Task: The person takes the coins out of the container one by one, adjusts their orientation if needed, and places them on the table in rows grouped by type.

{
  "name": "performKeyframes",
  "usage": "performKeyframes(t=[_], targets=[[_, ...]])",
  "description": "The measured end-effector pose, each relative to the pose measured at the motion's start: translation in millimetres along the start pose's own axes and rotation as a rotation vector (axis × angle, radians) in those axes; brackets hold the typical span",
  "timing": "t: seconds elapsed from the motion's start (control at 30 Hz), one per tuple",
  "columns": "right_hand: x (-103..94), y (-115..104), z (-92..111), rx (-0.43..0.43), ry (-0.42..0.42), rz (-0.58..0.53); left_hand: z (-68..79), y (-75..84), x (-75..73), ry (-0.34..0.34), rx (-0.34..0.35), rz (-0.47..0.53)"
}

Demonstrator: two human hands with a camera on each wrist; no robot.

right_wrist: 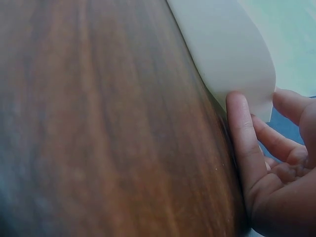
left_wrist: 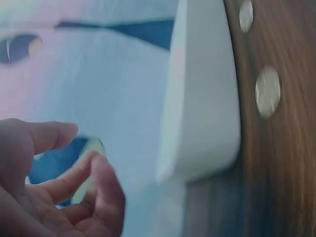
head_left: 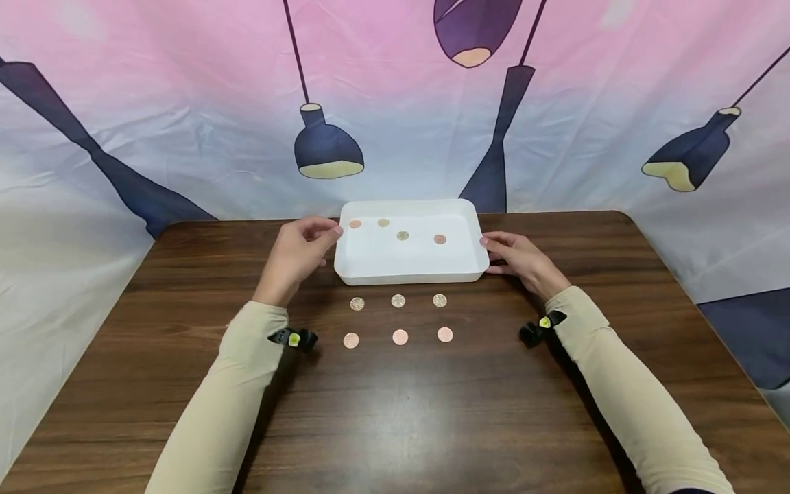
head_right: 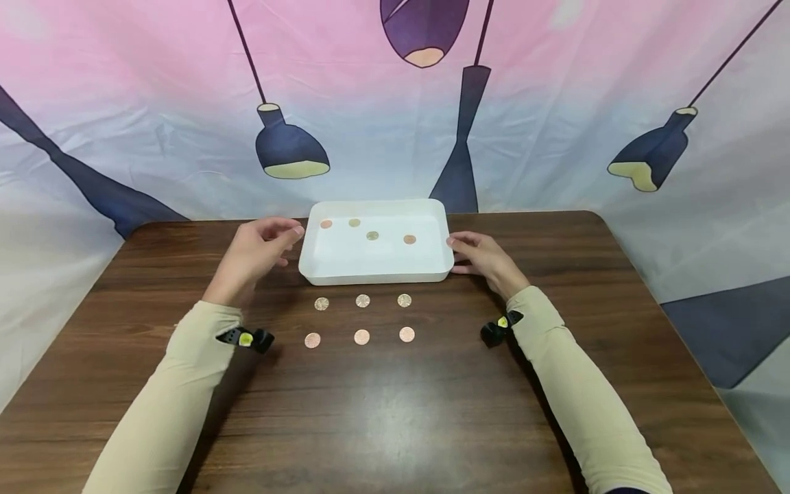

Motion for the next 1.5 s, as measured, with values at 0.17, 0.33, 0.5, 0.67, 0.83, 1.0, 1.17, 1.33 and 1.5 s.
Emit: performKeyframes(t=[0.17,0.33,0.5,0.67,0.83,1.0,1.17,1.33,1.5], targets=[[3.6,1.9,-1.1,0.004,-0.006,-0.006,-19.2,-38.5,-6.6,-0.031,-0.19,0.125],[5.1,5.7,1.7,0.019,-0.004,-0.005,-26.9,-65.9,3.1,-0.076,-0.291,0.253],[3.2,7.4,6.8,0.016,-0.002,0.013,-28.8,-79.4,9.0,-0.109,-0.289,0.286],[-0.8,7.1,11.4,0.014,0.0,0.026,-30.4,-87.9,11.8,-0.124,-0.276,0.347],[-5.6,5.2,13.4,0.011,0.005,0.037,-32.7,-87.9,13.2,-0.121,-0.26,0.376],[-6.8,2.3,11.5,0.013,0.003,0.025,-36.4,-88.1,11.3,-0.106,-0.271,0.393],[-5.1,-3.2,9.4,0.014,-0.002,0.031,-36.5,-88.9,8.6,-0.092,-0.277,0.396],[-5.8,-17.8,11.1,-0.006,0.014,0.126,-35.5,-87.3,6.2,-0.086,-0.264,0.41],[-10.2,-45.2,17.1,-0.107,0.073,0.304,-34.5,-88.6,2.7,-0.086,-0.259,0.411]])
Point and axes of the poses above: each hand's wrist, its own z-axis away from the middle knuckle, its own x-axis out of the palm, y = z × x, the point moved 8 cm from there along -z, towards the middle knuckle, and after that the axes turned 12 degrees about z, right-handed, at the moved point
